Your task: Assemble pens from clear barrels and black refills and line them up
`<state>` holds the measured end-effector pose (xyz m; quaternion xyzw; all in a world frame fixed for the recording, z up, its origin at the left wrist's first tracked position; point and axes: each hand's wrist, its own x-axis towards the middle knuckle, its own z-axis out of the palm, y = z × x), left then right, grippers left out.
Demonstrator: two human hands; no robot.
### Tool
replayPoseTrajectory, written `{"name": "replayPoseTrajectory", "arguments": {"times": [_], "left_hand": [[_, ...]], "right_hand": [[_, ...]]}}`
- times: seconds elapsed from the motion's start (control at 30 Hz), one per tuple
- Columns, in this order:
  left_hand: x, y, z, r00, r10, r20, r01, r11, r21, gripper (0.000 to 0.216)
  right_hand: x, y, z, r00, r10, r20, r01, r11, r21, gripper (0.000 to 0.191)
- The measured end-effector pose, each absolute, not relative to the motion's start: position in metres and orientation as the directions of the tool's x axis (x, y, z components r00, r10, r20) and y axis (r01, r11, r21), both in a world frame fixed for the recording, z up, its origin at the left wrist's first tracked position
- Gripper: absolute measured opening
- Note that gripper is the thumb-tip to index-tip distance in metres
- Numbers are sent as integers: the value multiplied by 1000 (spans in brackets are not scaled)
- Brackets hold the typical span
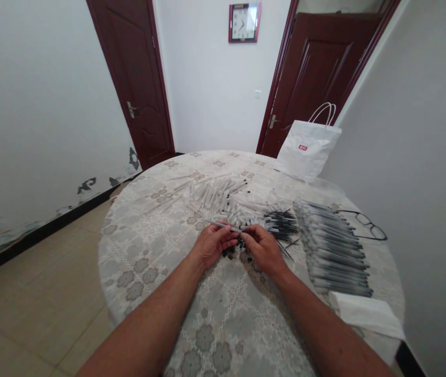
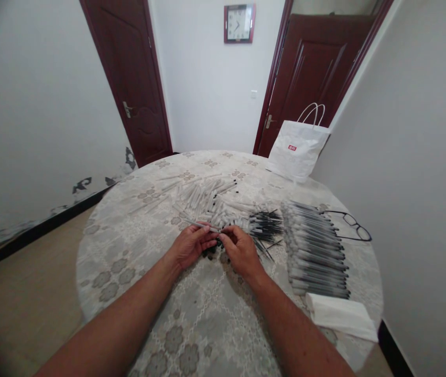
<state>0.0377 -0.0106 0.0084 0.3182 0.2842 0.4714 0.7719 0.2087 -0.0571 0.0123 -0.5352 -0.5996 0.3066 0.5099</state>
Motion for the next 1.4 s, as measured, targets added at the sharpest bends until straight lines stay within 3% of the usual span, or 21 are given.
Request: {"name": "replayPoseTrajectory", "arguments": {"times": [0.2,0.73,1.4], "left_hand": [[38,-11,9,400,907,-131,-554,353,754,28],[37,-11,9,423,899,-114,-545,353,760,27],[38,-11,9,430,897,-106,-505,336,795,28]], "right_hand": [[211,-55,11,106,972,212,195,188,-963,26],[210,-53,8,123,963,239,228,206,-951,25],[213,-53,7,101,940,326,419,257,-871,20]]}}
